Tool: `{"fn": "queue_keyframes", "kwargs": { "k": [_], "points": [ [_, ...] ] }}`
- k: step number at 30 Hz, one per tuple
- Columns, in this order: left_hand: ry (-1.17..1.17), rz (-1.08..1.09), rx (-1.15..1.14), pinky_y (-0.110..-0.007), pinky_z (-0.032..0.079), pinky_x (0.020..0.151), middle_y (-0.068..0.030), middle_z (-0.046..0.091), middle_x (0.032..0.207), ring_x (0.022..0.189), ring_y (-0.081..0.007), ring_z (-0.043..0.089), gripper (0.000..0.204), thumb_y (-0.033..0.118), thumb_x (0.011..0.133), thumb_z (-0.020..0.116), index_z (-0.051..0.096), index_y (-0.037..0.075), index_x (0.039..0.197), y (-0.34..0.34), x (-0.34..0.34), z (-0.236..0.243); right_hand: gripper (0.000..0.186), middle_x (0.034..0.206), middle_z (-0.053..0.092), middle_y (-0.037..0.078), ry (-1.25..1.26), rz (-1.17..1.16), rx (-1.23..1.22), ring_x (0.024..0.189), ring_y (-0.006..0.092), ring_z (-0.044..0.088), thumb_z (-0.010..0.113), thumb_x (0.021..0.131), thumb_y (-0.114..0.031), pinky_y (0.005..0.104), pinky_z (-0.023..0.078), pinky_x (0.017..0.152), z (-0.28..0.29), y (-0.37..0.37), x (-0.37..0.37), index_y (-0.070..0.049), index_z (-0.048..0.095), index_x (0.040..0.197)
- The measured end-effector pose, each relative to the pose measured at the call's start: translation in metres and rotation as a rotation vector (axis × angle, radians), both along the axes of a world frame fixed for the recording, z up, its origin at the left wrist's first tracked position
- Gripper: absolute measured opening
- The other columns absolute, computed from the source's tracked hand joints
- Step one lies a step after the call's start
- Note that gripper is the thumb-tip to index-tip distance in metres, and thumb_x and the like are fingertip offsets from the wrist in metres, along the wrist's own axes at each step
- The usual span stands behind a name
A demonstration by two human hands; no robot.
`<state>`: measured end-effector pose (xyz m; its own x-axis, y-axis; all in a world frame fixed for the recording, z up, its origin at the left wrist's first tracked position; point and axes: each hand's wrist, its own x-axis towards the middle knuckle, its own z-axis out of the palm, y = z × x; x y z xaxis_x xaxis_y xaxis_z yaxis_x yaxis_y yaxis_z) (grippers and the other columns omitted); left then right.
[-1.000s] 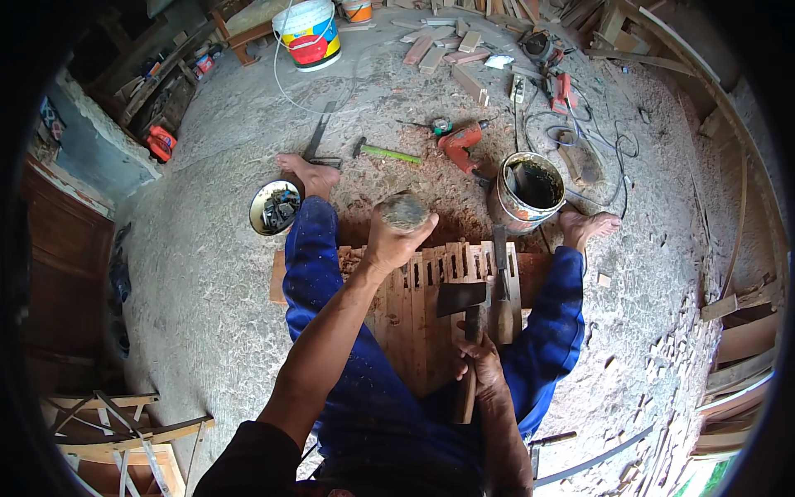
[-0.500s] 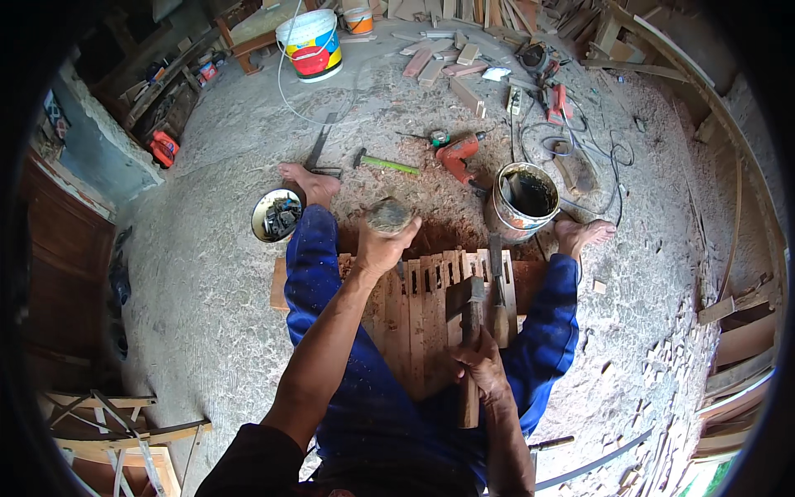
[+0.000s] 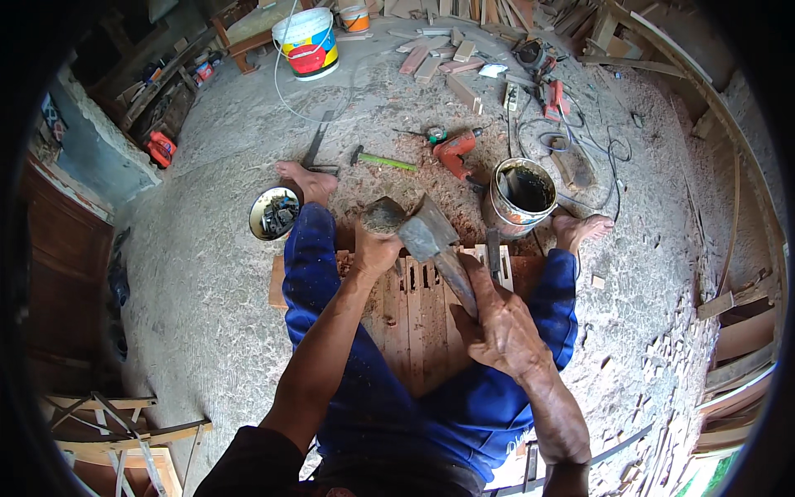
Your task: The person carves a wooden workpiece by hand using a chisel and a hammer. They strike the chisel with the hammer to remove small pieces of wood, periodically repositioning the workpiece and clearing away wood shavings.
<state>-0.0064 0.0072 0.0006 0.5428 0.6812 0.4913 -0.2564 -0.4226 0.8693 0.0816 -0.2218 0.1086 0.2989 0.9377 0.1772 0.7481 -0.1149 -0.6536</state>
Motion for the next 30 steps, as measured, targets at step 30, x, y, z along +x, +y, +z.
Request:
{"fn": "queue_keyframes", "kwargs": {
  "k": [30],
  "points": [
    [0.102, 0.091, -0.168, -0.032, 0.052, 0.068, -0.0065, 0.071, 0.088, 0.077, -0.0137, 0.065, 0.013, 0.003, 0.080, 0.075, 0.066, 0.000, 0.089, 0.030, 0.019, -0.036, 0.057, 0.077, 0.066, 0.028, -0.502, 0.033, -0.041, 0.070, 0.0391, 0.071, 0.061, 0.076, 0.004, 0.0479, 0.059, 0.063, 0.079, 0.097, 0.008, 0.003, 0.038, 0.128]
  ]
}}
